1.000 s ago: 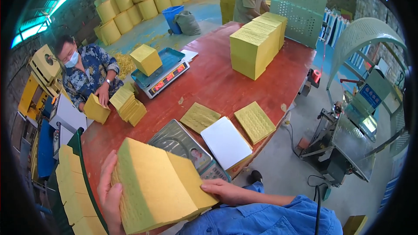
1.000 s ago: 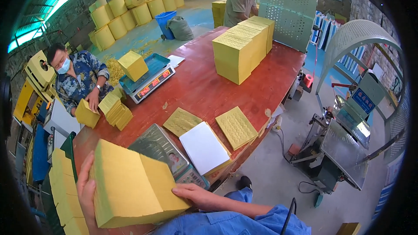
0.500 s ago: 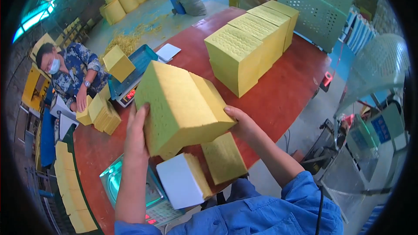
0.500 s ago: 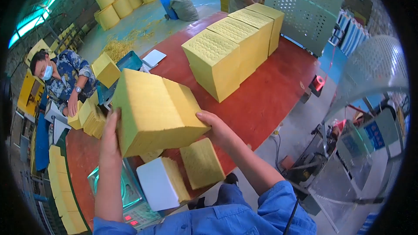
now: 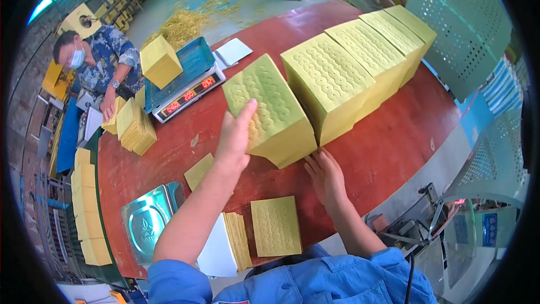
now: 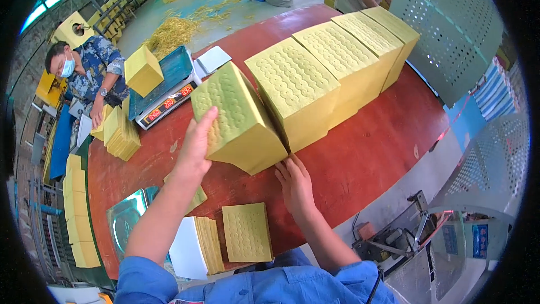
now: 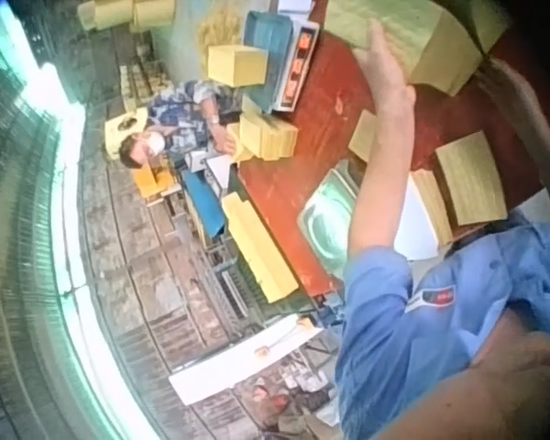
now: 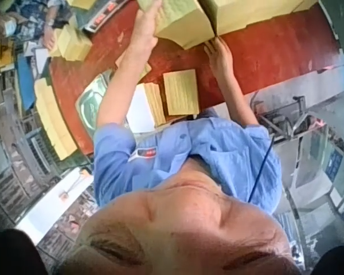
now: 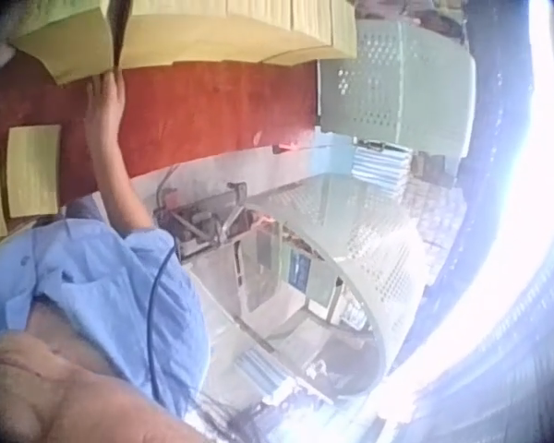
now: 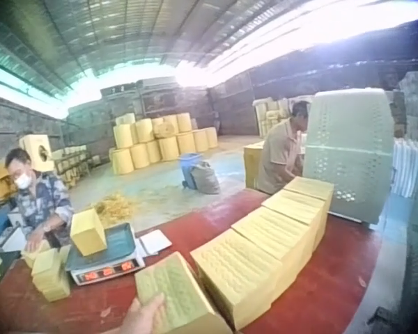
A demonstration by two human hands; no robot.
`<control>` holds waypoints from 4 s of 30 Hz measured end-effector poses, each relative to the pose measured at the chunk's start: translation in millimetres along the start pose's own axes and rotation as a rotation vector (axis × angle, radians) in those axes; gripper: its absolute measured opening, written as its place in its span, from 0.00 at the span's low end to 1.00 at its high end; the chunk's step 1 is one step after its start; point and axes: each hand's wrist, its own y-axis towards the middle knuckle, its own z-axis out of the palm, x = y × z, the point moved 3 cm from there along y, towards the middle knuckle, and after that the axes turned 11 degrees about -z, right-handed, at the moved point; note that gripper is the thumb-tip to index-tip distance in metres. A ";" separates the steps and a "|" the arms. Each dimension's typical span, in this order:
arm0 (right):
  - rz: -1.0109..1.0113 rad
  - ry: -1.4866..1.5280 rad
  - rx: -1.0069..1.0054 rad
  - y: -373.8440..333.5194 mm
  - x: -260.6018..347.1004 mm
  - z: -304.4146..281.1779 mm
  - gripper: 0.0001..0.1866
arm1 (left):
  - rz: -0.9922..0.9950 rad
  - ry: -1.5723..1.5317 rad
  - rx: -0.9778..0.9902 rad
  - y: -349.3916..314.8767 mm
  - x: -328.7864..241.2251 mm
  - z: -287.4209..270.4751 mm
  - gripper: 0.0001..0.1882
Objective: The person is weighing stacks of yellow textured sheets on an electronic scale in a manufacturing setting.
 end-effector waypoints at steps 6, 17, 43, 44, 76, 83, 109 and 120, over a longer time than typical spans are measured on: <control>-0.019 -0.081 0.041 -23.0 12.2 11.0 0.26 | 0.034 0.078 -0.098 -6.2 6.1 32.5 0.25; -0.397 -0.249 0.456 -88.5 86.3 100.3 0.29 | 0.528 0.335 -0.262 -105.0 -15.6 1.9 0.38; 0.418 -0.102 1.416 -579.2 -351.7 394.6 0.25 | 0.675 0.088 -1.671 -797.4 75.4 -499.8 0.10; 0.423 -0.098 1.431 -588.5 -371.0 405.6 0.25 | 0.670 0.092 -1.665 -802.2 69.4 -517.9 0.10; -0.791 -0.764 1.458 -558.4 -724.6 608.2 0.25 | 0.300 1.427 -1.358 -626.2 -80.9 -939.9 0.25; -0.033 -0.699 1.092 -528.6 -751.7 601.0 0.21 | 0.201 1.315 -1.271 -632.6 -102.7 -974.7 0.20; -0.011 -0.953 1.006 -589.0 -616.6 412.4 0.15 | 0.494 1.217 -0.563 -665.4 -48.9 -870.4 0.23; 0.529 -0.427 0.389 -635.9 -581.3 311.0 0.19 | 0.633 1.185 -0.556 -633.8 -13.3 -761.2 0.25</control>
